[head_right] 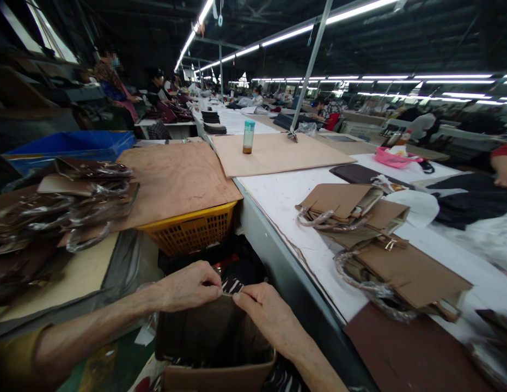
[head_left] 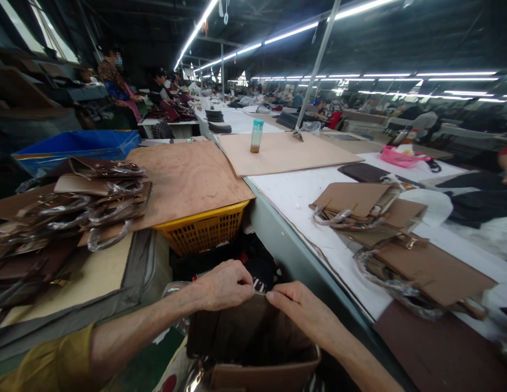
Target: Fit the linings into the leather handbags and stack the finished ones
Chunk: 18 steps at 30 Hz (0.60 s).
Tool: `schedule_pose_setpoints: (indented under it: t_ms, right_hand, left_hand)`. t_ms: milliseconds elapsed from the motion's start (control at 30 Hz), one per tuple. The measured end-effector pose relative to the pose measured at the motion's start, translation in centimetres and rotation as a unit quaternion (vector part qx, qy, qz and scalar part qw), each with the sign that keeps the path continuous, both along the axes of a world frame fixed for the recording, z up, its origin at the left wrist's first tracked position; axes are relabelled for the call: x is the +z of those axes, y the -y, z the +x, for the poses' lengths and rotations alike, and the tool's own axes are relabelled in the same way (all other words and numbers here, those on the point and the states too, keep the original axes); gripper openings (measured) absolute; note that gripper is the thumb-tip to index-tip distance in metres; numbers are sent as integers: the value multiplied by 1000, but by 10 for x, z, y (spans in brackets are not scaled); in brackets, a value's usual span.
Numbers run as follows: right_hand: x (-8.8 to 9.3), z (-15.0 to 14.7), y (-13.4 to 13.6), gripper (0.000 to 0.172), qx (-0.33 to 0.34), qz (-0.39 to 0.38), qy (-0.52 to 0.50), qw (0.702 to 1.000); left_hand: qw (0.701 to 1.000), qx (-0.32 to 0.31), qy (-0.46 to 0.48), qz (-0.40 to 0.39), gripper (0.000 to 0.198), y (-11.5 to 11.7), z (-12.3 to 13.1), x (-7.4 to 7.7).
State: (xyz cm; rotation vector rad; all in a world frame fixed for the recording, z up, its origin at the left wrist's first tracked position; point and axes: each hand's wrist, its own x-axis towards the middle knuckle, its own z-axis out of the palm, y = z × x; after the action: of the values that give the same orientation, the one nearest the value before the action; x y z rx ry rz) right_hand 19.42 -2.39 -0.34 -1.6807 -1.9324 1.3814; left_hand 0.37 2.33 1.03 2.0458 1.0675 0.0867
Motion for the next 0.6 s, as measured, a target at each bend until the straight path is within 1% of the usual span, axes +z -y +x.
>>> schedule_pose_setpoints:
  t_ms: [100, 200, 300, 367, 467, 533, 600]
  right_hand:
    - [7, -4, -2, 29, 20, 25, 39, 999]
    - [13, -14, -6, 22, 47, 45, 54, 996]
    - [14, -21, -10, 21, 57, 44, 58, 996]
    - [13, -24, -11, 23, 52, 43, 57, 996]
    - [9, -23, -10, 27, 39, 45, 56, 997]
    - [6, -20, -9, 29, 33, 40, 52, 997]
    - [4, -17, -7, 29, 28, 34, 46, 998]
  left_hand:
    - [1000, 1, 1, 4, 21, 3, 3, 3]
    - [1000, 7, 1, -6, 20, 5, 6, 1]
    - [999, 19, 7, -27, 19, 3, 4, -4]
    - [998, 10, 19, -55, 20, -1, 0, -4]
    - [993, -8, 51, -109, 23, -9, -11, 2]
    - [992, 1, 67, -112, 25, -14, -21, 8]
    - [993, 26, 68, -97, 28, -16, -32, 13]
